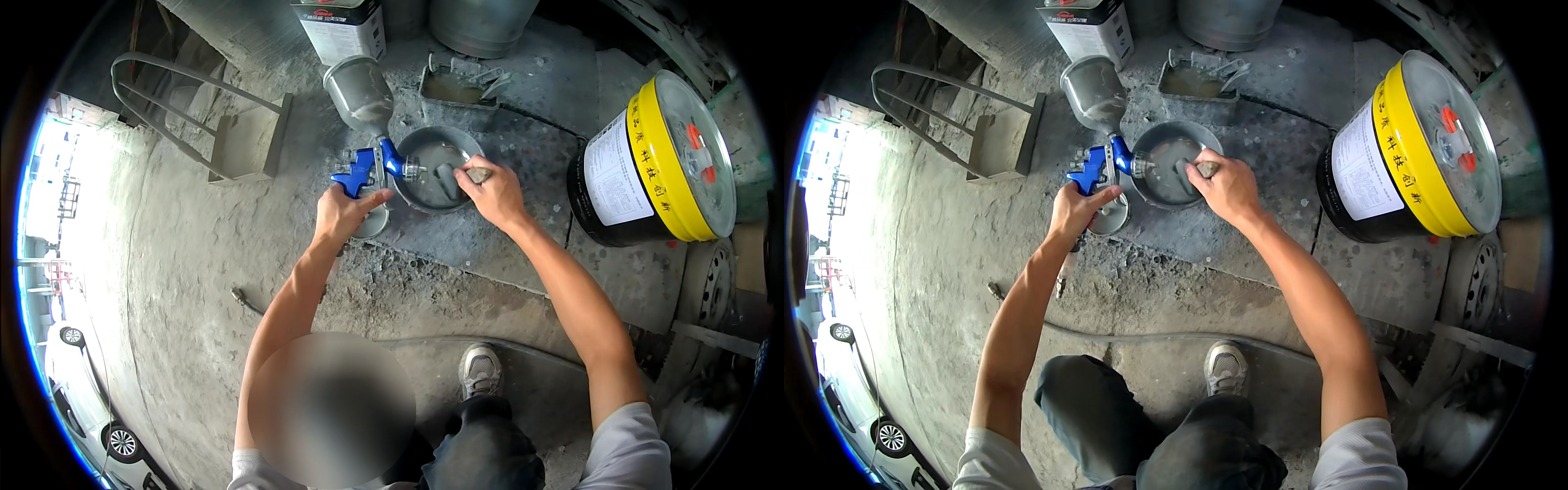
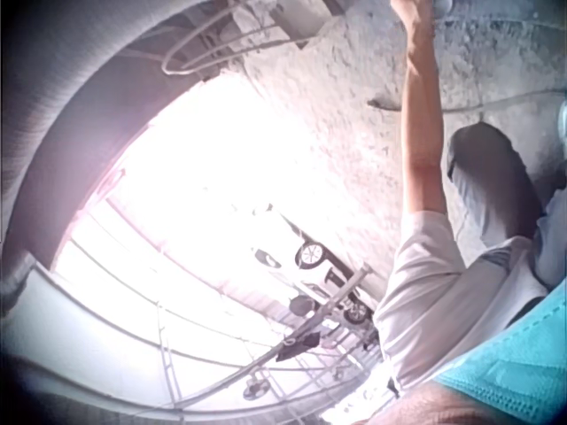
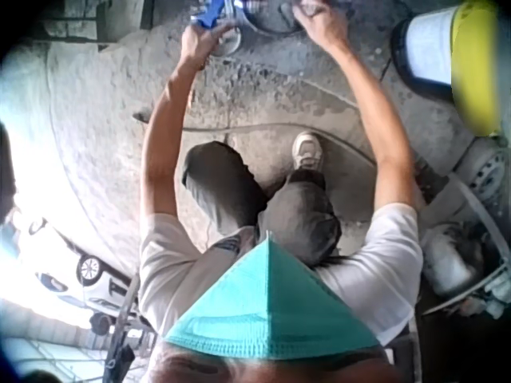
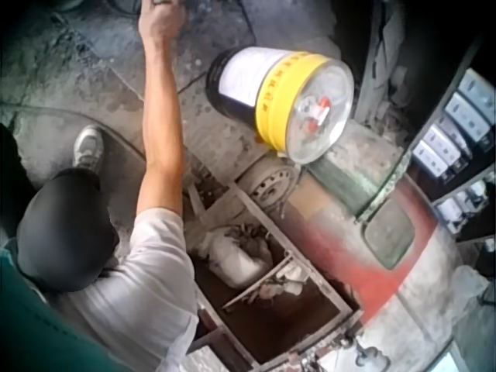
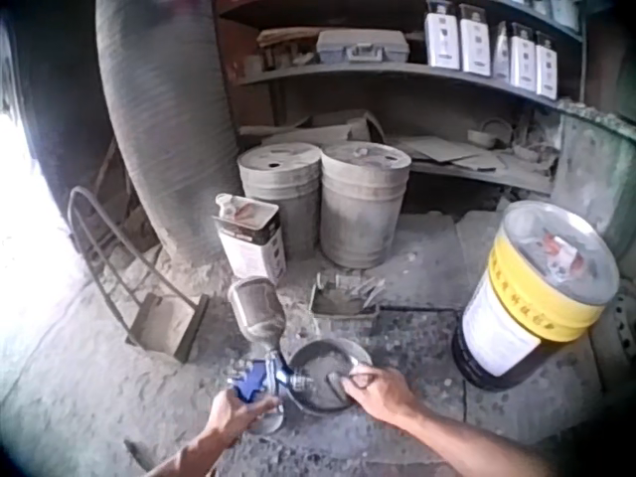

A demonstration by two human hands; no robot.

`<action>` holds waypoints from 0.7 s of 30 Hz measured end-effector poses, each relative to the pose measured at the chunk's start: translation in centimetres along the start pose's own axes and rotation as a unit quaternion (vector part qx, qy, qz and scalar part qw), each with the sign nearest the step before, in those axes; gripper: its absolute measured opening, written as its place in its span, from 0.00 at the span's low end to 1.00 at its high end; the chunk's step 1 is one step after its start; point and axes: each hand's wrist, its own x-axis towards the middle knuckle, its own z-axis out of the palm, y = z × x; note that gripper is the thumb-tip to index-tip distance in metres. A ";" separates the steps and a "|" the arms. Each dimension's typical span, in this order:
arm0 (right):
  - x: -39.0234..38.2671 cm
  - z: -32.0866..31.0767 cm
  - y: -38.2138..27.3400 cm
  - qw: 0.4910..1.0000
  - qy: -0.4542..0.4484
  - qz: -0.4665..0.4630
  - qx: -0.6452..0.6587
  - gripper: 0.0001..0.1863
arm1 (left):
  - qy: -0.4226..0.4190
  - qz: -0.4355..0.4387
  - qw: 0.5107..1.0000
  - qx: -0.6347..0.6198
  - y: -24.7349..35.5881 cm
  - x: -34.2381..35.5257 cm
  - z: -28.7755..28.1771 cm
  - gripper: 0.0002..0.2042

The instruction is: The person squats on the floor and uses a blue spray gun to mix a grey liquid in a metal bowl. They then pour the mixture into a yellow bucket and use a metal ruler to stir the contents of the bowl further. Finally, they stand up and open a white container on a nearby workbench.

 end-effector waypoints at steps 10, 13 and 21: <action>-0.3 0.4 0.6 0.999 0.033 -0.007 0.014 0.10 | -0.067 -0.148 0.966 -0.202 -0.6 1.9 0.4 0.09; 0.4 0.5 1.5 0.984 0.044 0.071 0.155 0.12 | -0.083 -0.144 0.966 -0.199 -0.7 2.0 0.1 0.08; 4.5 -1.6 -0.8 0.812 0.061 0.329 0.478 0.13 | -0.151 -0.109 0.970 -0.154 -0.5 1.0 -1.0 0.10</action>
